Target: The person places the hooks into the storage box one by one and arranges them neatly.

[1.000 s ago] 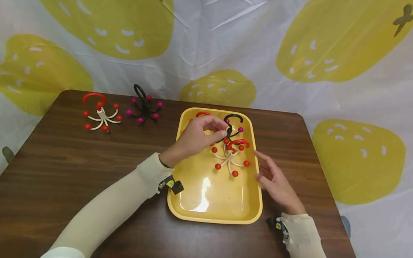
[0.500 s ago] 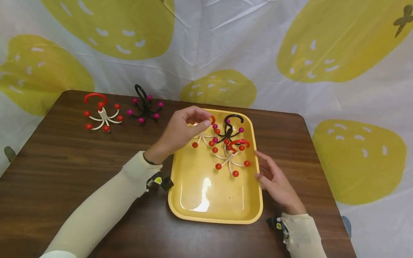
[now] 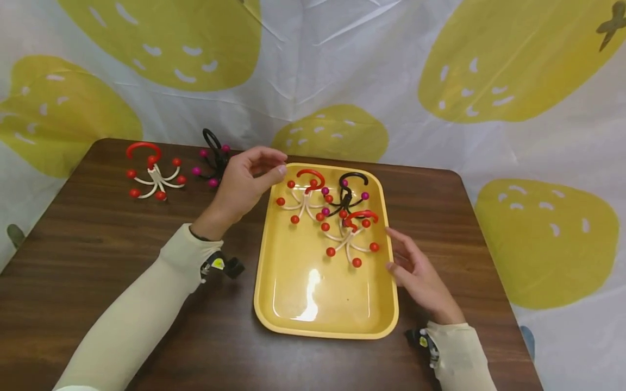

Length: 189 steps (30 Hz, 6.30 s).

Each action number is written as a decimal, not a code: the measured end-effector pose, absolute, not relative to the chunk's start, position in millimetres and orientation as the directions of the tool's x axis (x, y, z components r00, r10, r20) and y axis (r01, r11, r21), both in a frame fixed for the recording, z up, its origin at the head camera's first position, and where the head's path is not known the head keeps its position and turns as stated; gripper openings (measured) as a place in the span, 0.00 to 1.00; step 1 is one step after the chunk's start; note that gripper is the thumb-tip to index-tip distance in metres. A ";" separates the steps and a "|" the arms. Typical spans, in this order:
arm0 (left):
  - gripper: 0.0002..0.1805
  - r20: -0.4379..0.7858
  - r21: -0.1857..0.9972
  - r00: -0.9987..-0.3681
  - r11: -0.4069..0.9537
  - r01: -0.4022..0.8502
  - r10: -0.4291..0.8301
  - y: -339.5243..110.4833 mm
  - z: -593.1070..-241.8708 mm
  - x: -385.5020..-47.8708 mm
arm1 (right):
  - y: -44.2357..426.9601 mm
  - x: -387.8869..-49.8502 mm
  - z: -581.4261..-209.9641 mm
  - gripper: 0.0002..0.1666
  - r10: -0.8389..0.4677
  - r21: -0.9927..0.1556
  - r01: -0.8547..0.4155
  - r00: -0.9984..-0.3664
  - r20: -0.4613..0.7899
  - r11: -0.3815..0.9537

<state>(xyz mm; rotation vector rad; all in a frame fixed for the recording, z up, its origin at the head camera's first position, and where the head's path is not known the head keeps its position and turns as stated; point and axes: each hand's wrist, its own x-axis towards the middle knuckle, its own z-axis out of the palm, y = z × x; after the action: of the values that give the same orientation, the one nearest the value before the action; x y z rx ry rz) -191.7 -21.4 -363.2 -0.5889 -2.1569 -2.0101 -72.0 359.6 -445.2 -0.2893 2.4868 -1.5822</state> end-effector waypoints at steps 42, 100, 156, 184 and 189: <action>0.14 0.305 0.952 -0.929 0.041 0.303 -0.211 -148.5 -391.4 -246.9 | 356.3 -73.5 -452.9 0.41 -0.253 -0.913 -0.050 -0.966 -0.060 0.405; 0.18 0.193 0.981 -0.971 0.059 0.186 -0.141 -155.6 -423.1 -279.0 | 350.9 -77.3 -455.8 0.41 -0.241 -0.916 -0.011 -0.966 -0.094 0.401; 0.13 0.292 0.940 -0.954 -0.163 0.300 -0.070 -128.3 -352.7 -228.1 | 350.4 -77.1 -451.1 0.41 -0.247 -0.911 -0.011 -0.964 -0.100 0.413; 0.16 0.304 0.949 -0.925 -0.163 0.271 0.228 -75.4 -335.7 -170.6 | 347.4 -77.5 -451.6 0.41 -0.251 -0.908 -0.015 -0.963 -0.100 0.420; 0.16 0.309 0.948 -0.909 -0.165 0.271 0.279 -67.6 -335.3 -162.4 | 346.4 -78.2 -450.9 0.41 -0.249 -0.904 -0.016 -0.963 -0.100 0.427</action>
<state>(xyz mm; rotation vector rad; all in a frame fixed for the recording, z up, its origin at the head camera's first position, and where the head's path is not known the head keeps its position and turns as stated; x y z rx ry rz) -162.4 -67.6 -335.3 -0.6706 -2.0339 -2.3061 -78.2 346.4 -450.9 -0.2331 2.4615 -1.5560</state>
